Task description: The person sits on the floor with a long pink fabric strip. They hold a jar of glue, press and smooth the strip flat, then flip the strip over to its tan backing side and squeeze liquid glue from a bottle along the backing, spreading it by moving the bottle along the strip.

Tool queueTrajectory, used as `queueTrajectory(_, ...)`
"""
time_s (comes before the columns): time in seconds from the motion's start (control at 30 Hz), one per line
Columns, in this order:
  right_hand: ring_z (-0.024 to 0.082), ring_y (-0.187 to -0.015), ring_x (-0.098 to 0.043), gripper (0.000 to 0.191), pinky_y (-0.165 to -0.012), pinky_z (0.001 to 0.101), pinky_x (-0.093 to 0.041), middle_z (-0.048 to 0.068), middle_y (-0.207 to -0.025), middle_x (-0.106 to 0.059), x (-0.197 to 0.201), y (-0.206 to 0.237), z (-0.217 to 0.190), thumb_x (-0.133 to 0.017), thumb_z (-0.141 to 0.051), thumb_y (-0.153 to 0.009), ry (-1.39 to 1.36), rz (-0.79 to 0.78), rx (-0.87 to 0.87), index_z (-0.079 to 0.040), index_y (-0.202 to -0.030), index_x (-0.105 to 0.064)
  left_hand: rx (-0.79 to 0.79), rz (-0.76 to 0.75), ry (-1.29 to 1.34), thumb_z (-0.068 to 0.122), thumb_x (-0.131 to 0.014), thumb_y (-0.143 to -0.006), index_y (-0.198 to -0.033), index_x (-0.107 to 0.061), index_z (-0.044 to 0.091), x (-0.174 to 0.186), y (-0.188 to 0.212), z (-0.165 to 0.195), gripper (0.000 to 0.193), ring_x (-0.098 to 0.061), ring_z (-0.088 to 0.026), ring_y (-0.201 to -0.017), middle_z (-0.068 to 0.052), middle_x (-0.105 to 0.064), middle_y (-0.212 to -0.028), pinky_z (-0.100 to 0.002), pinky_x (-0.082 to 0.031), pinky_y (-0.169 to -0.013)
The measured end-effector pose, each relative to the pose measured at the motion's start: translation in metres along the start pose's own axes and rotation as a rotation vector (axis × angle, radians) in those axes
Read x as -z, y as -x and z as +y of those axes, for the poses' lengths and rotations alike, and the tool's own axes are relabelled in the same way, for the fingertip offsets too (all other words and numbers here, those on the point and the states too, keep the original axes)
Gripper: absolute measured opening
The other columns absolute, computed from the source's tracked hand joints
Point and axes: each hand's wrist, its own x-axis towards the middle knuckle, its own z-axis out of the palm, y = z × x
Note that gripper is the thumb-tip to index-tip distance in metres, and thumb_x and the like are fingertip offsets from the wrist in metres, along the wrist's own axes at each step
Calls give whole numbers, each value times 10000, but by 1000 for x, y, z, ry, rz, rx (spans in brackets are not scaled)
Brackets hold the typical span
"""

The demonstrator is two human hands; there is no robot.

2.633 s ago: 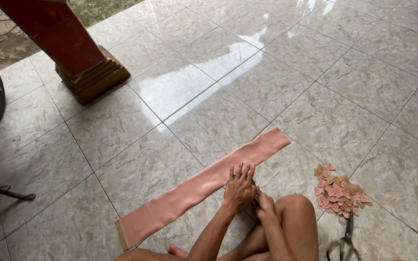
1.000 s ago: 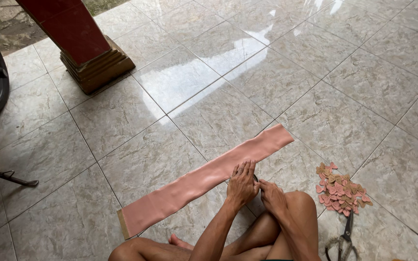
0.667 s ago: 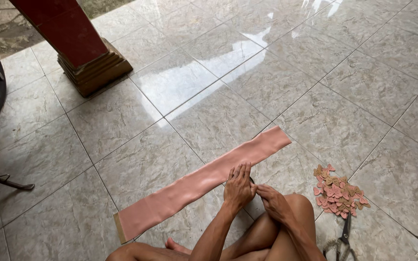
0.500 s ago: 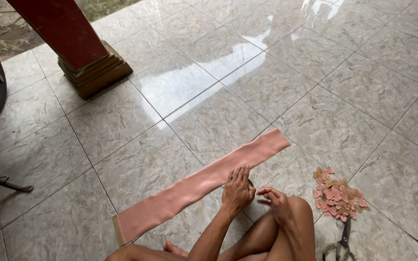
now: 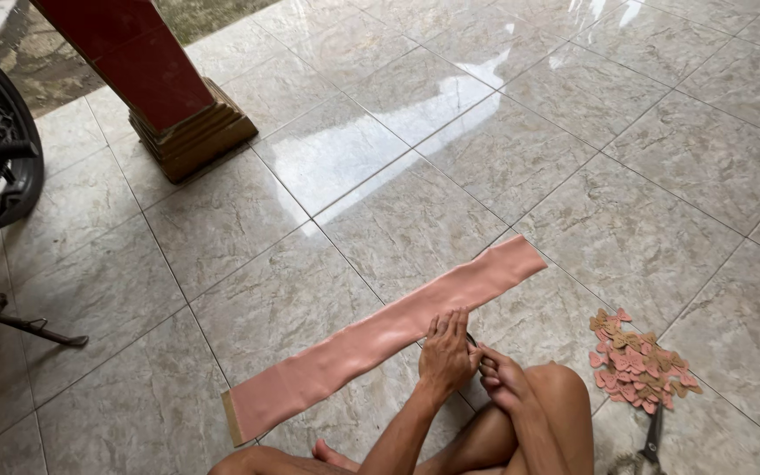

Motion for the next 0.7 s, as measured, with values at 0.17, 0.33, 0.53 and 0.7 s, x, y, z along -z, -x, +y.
queueTrajectory(0.17,47,-466,-372,131,-407,220,-309,-76,-604,-465,-5,-9,2,-641,-223,-998,115,163,90,-99,-957,-650,-14,22,-34,252,-612,-846,-1528,-403,-75,-4,-4,-2,785,-502,-404,-1374,-269,-541,-1471,-532,-309,-1201)
queueTrajectory(0.33,92,-495,-444,189,-460,252,-385,-21,-633,-542,-16,-18,8,-581,-213,-986,262,196,193,-59,-1031,-682,10,-7,-57,277,-635,-830,-1516,-390,-74,-3,-1,-4,809,-485,-419,-1374,-279,-528,-1461,-533,-297,-1198)
queueTrajectory(0.53,34,-497,-425,269,-415,216,-351,-104,-607,-459,-4,16,14,-604,-252,-986,132,36,127,-72,-1104,-764,16,-22,-17,318,-647,-842,-1526,-379,-75,1,5,-4,833,-479,-412,-1372,-267,-526,-1476,-521,-291,-1202)
queueTrajectory(0.7,42,-506,-432,258,-429,224,-362,-91,-616,-469,-12,11,14,-591,-262,-988,408,151,163,-77,-1079,-746,9,-1,-17,330,-640,-885,-1513,-394,-80,-2,7,-3,788,-471,-408,-1391,-273,-528,-1472,-517,-292,-1213)
